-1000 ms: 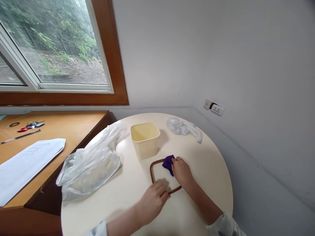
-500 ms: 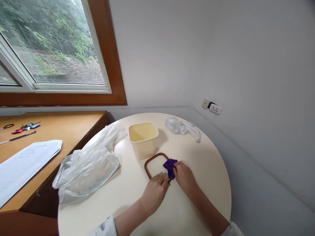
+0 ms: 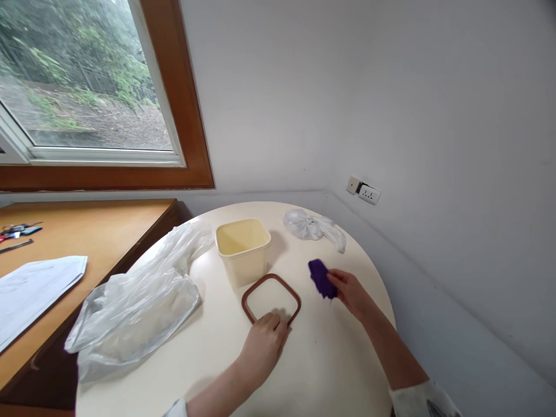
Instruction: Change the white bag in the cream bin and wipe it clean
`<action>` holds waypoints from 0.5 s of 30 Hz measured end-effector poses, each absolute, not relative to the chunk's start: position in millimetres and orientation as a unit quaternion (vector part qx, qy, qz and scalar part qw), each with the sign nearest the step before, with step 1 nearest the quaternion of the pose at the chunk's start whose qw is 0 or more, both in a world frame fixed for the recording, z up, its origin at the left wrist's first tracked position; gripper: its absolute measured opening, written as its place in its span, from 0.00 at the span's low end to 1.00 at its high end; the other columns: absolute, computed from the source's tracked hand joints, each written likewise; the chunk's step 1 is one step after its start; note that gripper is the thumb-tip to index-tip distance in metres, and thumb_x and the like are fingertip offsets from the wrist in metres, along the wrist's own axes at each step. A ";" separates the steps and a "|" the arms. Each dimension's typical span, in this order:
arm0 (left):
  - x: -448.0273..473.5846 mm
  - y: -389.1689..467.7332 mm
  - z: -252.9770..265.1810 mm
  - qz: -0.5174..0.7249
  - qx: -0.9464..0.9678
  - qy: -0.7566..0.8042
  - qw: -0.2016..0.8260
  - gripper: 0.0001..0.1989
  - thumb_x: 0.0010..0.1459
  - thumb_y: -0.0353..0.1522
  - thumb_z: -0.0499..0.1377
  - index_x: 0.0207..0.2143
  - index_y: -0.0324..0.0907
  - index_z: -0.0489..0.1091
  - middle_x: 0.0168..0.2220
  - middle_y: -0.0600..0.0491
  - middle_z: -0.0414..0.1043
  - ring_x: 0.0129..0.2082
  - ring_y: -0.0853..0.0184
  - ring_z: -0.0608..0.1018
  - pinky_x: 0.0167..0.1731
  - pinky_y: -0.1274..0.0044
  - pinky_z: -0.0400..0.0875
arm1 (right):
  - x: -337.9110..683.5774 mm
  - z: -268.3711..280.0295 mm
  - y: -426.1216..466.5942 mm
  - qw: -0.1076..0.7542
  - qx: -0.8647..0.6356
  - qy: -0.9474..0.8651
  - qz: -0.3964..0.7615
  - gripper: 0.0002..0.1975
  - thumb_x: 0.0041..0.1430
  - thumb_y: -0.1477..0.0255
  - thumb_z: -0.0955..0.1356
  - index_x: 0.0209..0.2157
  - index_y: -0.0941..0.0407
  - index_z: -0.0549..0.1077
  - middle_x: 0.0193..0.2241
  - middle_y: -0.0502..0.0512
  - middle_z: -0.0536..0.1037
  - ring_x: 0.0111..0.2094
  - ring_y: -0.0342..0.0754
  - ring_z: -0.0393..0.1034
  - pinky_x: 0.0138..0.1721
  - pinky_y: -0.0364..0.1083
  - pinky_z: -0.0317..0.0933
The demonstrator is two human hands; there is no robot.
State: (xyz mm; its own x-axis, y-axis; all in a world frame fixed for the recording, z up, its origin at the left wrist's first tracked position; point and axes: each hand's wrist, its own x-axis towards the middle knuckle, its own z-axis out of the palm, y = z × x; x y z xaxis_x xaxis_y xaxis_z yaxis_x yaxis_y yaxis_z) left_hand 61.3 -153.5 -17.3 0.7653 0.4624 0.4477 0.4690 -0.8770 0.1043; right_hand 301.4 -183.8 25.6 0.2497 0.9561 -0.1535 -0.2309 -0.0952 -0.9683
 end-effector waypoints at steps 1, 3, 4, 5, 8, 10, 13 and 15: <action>61.2 -153.4 -17.5 -0.234 -0.939 -0.250 0.006 0.11 0.60 0.29 0.49 0.24 0.40 0.64 0.23 0.52 0.67 0.23 0.65 0.70 0.22 0.75 0.65 | 309.0 23.8 -178.1 0.623 -0.499 -0.281 0.534 0.10 0.51 0.68 0.69 0.35 0.59 0.73 0.28 0.53 0.76 0.28 0.43 0.68 0.30 0.42 0.62; 61.0 -153.5 -17.1 -0.228 -0.939 -0.256 0.005 0.11 0.59 0.28 0.50 0.24 0.40 0.64 0.23 0.52 0.67 0.23 0.65 0.71 0.21 0.75 0.65 | 320.5 17.1 -167.1 0.673 -0.434 -0.180 0.571 0.05 0.52 0.73 0.67 0.33 0.58 0.73 0.29 0.52 0.76 0.28 0.43 0.69 0.33 0.43 0.64; 60.9 -153.6 -16.8 -0.225 -0.939 -0.259 0.006 0.11 0.59 0.28 0.51 0.24 0.40 0.65 0.23 0.52 0.67 0.23 0.65 0.71 0.21 0.75 0.65 | 324.3 12.7 -162.5 0.683 -0.415 -0.145 0.584 0.04 0.53 0.75 0.66 0.31 0.57 0.73 0.29 0.52 0.76 0.29 0.43 0.70 0.34 0.45 0.65; 60.7 -153.7 -16.5 -0.222 -0.939 -0.261 0.007 0.10 0.58 0.28 0.51 0.24 0.40 0.65 0.23 0.52 0.68 0.23 0.65 0.71 0.21 0.75 0.66 | 326.8 7.9 -158.9 0.686 -0.406 -0.120 0.592 0.05 0.55 0.75 0.64 0.30 0.56 0.72 0.29 0.52 0.76 0.30 0.44 0.70 0.37 0.47 0.66; 59.9 -154.3 -15.7 -0.214 -0.940 -0.267 0.010 0.09 0.57 0.28 0.52 0.24 0.40 0.66 0.24 0.52 0.68 0.23 0.64 0.71 0.22 0.74 0.66 | 329.9 -4.1 -154.5 0.680 -0.405 -0.088 0.605 0.09 0.59 0.69 0.61 0.33 0.56 0.70 0.35 0.56 0.77 0.36 0.49 0.72 0.41 0.54 0.66; 59.1 -154.7 -15.2 -0.211 -0.939 -0.270 0.010 0.09 0.57 0.28 0.53 0.24 0.40 0.66 0.24 0.52 0.68 0.24 0.64 0.72 0.22 0.74 0.66 | 330.8 -7.6 -155.5 0.674 -0.405 -0.073 0.613 0.16 0.59 0.59 0.59 0.36 0.57 0.69 0.40 0.60 0.75 0.41 0.53 0.71 0.42 0.58 0.65; 58.4 -154.6 -13.9 -0.206 -0.940 -0.273 0.003 0.09 0.58 0.28 0.52 0.24 0.40 0.66 0.24 0.51 0.69 0.24 0.64 0.72 0.22 0.74 0.66 | 333.1 -5.0 -155.1 0.645 -0.456 -0.113 0.603 0.21 0.55 0.54 0.61 0.39 0.57 0.67 0.44 0.63 0.73 0.45 0.55 0.70 0.43 0.58 0.66; 58.2 -154.4 -12.6 -0.202 -0.940 -0.273 -0.011 0.09 0.58 0.28 0.52 0.25 0.40 0.66 0.24 0.51 0.69 0.24 0.64 0.72 0.23 0.74 0.66 | 335.8 0.2 -149.9 0.614 -0.506 -0.162 0.583 0.16 0.54 0.60 0.65 0.40 0.57 0.66 0.43 0.61 0.73 0.44 0.52 0.71 0.43 0.55 0.66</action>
State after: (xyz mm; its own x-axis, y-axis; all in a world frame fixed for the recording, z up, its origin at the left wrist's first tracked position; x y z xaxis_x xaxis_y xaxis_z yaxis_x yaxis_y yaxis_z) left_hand 58.2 -154.4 -12.6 0.7688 0.5186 0.3742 0.5098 -0.8503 0.1310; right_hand 335.8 -149.9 0.2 0.2666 0.8808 -0.3912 -0.5523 -0.1930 -0.8110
